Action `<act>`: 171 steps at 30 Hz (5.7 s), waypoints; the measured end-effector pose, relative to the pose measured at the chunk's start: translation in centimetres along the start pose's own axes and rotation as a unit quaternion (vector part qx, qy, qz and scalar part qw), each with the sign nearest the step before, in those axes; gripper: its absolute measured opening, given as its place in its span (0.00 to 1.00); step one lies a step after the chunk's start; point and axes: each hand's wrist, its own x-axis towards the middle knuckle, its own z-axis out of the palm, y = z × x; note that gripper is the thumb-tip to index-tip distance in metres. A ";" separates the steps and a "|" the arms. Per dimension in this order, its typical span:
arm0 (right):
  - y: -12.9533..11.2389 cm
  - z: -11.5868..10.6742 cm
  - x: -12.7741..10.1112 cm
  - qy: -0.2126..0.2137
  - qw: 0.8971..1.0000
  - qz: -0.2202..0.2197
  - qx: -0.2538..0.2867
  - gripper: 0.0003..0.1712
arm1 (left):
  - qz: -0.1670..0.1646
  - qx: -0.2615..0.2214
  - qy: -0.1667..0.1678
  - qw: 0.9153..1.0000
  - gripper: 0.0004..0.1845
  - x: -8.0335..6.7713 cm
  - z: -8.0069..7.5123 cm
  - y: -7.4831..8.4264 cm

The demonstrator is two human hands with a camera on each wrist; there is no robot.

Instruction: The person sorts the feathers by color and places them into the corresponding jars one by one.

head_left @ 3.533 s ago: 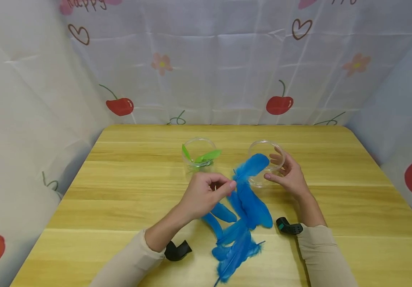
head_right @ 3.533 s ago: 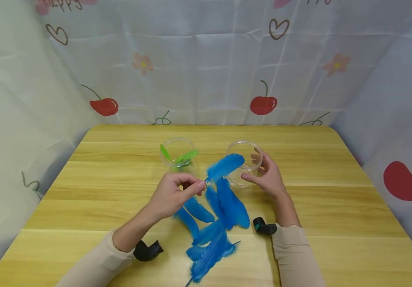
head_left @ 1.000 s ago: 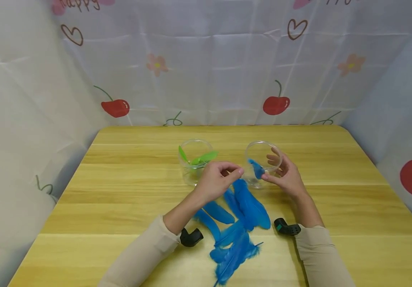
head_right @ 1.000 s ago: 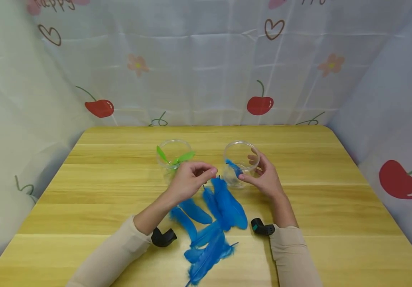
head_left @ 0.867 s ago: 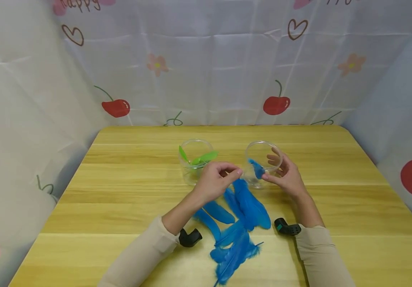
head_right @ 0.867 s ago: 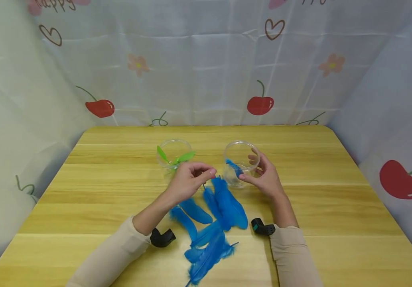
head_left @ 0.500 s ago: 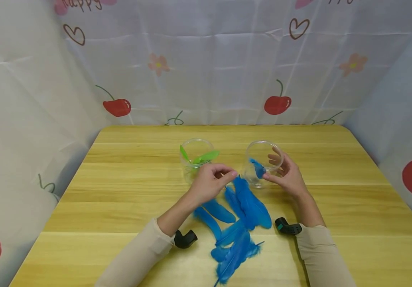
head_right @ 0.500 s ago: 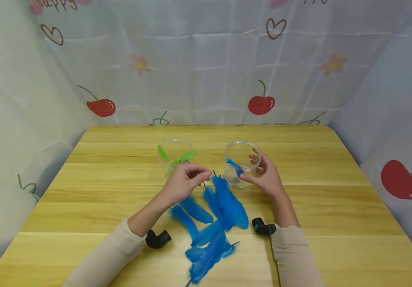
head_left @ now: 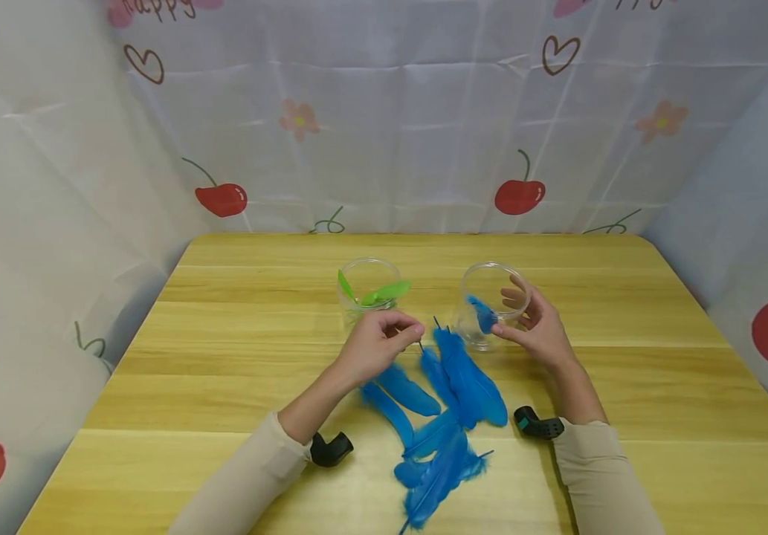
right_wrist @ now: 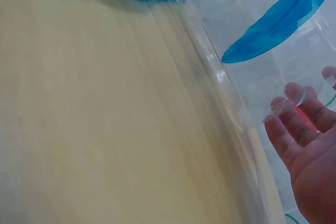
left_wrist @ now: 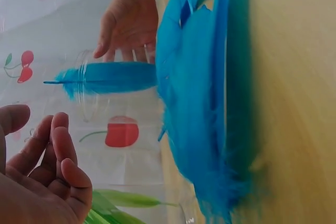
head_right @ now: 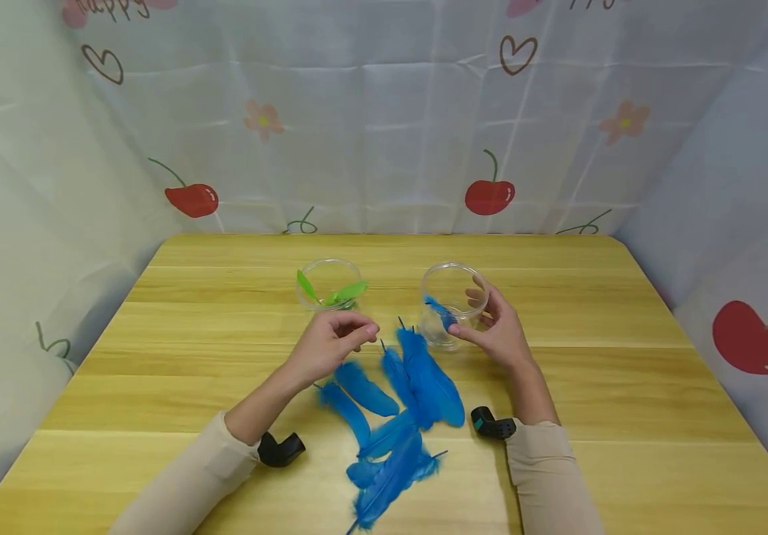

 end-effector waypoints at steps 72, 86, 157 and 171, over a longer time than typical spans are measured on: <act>-0.4 0.4 -0.1 0.001 1.000 0.000 0.017 0.48 | -0.122 0.202 -0.182 0.954 0.09 -0.8 -3.3 -5.3; -0.4 0.4 -0.2 0.003 1.000 -0.002 0.010 0.48 | -0.110 0.217 -0.189 0.952 0.05 -1.3 -3.3 -4.8; -0.1 0.2 -0.1 0.003 1.000 -0.017 0.008 0.48 | -0.020 0.121 -0.138 0.983 0.16 2.7 2.0 6.1; -0.3 0.2 -0.2 -0.002 1.000 -0.011 0.021 0.48 | -0.071 0.117 -0.053 0.989 0.15 5.2 2.2 5.8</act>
